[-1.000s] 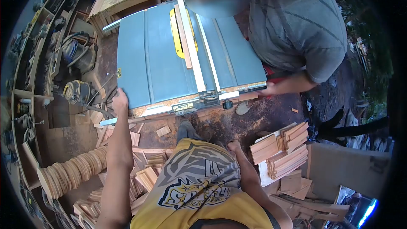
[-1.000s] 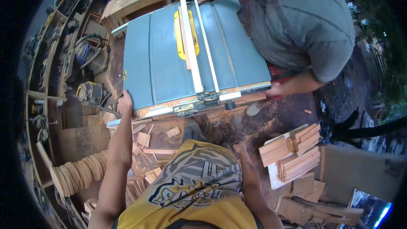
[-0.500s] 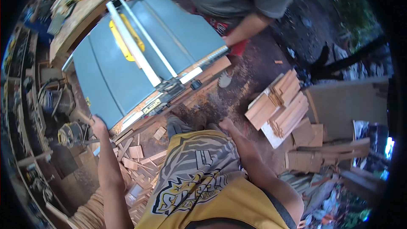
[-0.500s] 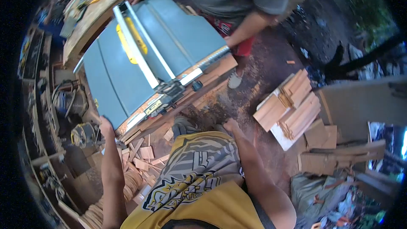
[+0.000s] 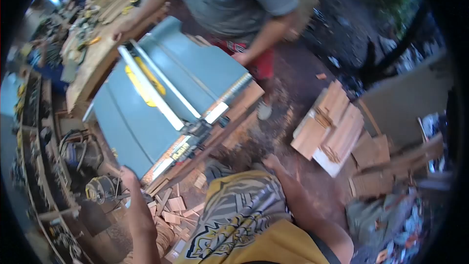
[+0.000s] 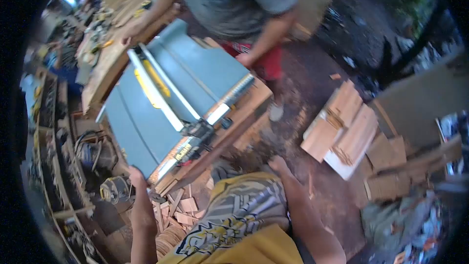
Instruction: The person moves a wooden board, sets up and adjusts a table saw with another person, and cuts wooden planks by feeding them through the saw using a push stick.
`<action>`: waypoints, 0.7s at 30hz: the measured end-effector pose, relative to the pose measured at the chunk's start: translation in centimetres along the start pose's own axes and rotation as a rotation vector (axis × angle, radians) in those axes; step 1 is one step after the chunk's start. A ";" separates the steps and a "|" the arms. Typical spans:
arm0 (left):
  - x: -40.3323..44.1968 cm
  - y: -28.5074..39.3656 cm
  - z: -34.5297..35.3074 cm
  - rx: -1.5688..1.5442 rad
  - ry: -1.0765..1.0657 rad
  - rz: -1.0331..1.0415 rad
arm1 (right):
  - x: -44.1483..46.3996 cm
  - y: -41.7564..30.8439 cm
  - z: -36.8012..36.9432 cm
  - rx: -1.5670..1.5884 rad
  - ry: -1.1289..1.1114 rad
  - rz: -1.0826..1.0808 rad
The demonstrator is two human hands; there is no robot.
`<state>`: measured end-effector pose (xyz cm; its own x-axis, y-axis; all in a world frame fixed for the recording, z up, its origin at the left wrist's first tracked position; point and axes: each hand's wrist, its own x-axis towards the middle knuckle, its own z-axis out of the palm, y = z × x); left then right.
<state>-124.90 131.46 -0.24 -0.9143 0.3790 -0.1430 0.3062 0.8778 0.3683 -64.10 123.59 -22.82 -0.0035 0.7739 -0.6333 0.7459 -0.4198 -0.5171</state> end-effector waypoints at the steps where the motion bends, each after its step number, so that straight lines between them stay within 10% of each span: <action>1: -1.0 0.5 -0.3 -0.047 0.062 -0.105 | 0.1 0.2 0.5 -0.010 0.052 0.004; 8: -0.5 0.2 1.1 0.152 0.517 0.475 | 1.2 2.2 1.3 0.084 -0.011 0.076; 21: -2.3 2.1 -1.3 -0.024 0.209 0.164 | 2.0 0.4 -0.2 0.012 -0.063 0.036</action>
<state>-122.49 132.06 2.10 -0.8887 0.4444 0.1125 0.4506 0.8017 0.3929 -63.67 125.14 -24.16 -0.0189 0.7268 -0.6866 0.7384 -0.4529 -0.4997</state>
